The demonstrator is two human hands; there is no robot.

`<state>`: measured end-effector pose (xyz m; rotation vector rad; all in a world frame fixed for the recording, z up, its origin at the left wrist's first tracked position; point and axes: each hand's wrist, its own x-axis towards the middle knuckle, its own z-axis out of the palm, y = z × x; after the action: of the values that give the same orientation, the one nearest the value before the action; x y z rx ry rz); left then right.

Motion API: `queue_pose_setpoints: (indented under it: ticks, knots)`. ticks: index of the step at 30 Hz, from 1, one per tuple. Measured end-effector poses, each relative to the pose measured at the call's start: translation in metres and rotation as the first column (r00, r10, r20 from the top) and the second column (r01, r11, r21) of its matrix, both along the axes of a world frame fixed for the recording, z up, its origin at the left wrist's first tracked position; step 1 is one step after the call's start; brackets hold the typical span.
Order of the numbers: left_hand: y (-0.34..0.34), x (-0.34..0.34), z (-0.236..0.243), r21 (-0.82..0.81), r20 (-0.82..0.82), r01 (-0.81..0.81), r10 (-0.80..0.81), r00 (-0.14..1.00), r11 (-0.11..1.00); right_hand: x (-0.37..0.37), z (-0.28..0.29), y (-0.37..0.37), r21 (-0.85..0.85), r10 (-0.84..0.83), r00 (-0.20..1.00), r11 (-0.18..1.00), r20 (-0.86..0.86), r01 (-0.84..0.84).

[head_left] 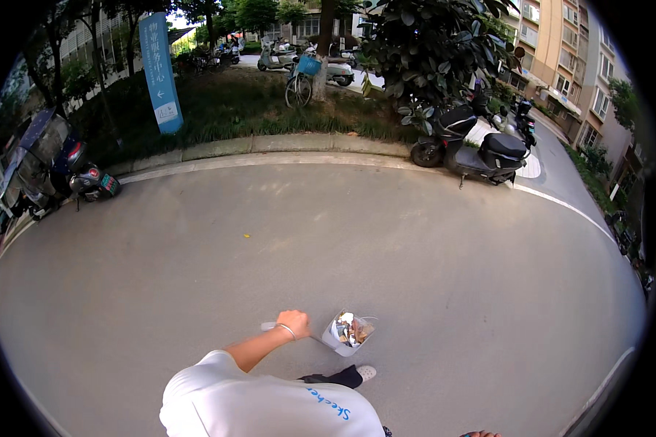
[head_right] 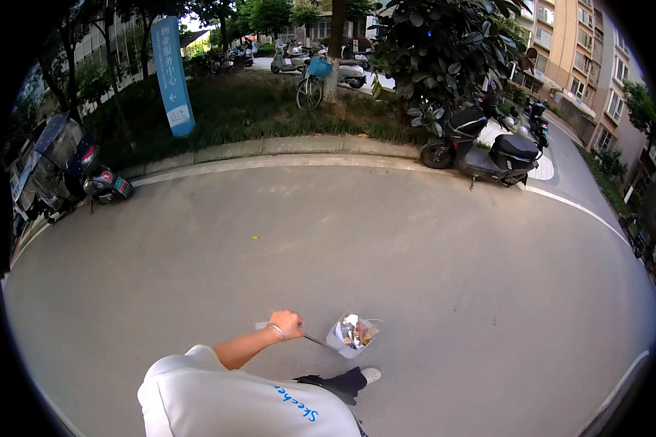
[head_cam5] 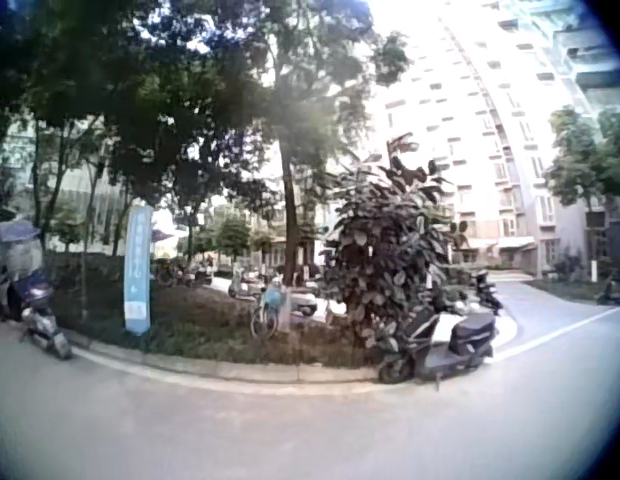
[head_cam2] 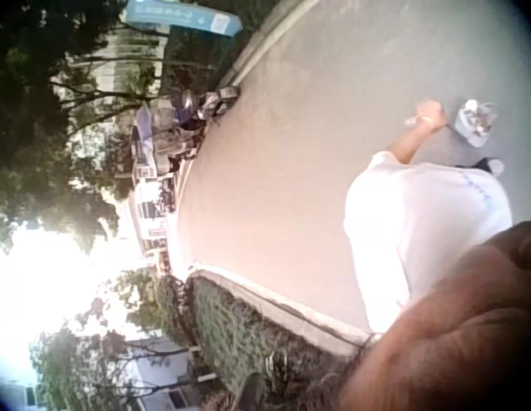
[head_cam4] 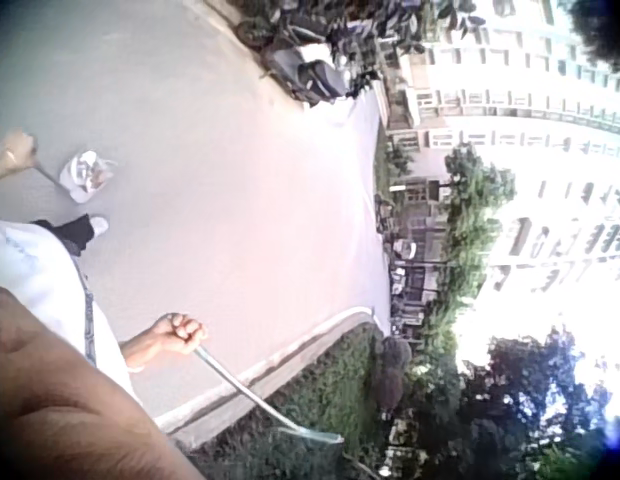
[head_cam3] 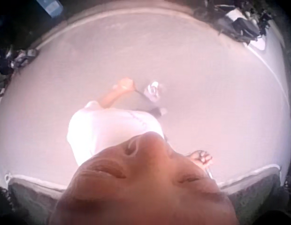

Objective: The person sweeps litter and debris from a sidewalk and a planted area into a dustpan using a small broom and walks along a road to reach a different section of pavement.

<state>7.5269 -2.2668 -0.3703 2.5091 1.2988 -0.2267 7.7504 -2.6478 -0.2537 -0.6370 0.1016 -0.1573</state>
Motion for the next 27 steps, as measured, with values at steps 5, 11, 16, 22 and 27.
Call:
queue_pose_setpoints:
  ticks: [5,11,16,22,27]
  knots:
    - [0.01,0.131,-0.019,-0.041,-0.014,0.06,-0.061,0.998,0.997,0.157,-0.078,-0.077,0.077,0.57,0.815,0.812,0.11,-0.578]
    - [0.026,0.283,0.003,-0.05,-0.064,0.173,-0.176,0.982,0.984,0.231,0.009,-0.015,-0.042,0.088,0.996,0.995,-0.012,-0.088]
    - [0.026,0.397,-0.015,-0.009,-0.01,0.145,-0.145,0.989,0.989,0.332,0.001,-0.003,-0.184,-0.101,0.993,0.979,-0.061,0.088]
    - [0.02,0.513,-0.001,-0.005,0.047,0.015,-0.015,0.999,1.0,0.53,-0.074,-0.075,-0.532,0.419,0.908,0.773,0.019,-0.346]
    - [0.016,0.619,-0.001,0.024,0.053,-0.006,0.005,0.999,1.0,0.619,0.004,0.015,-0.008,0.043,0.997,0.999,0.061,-0.043]
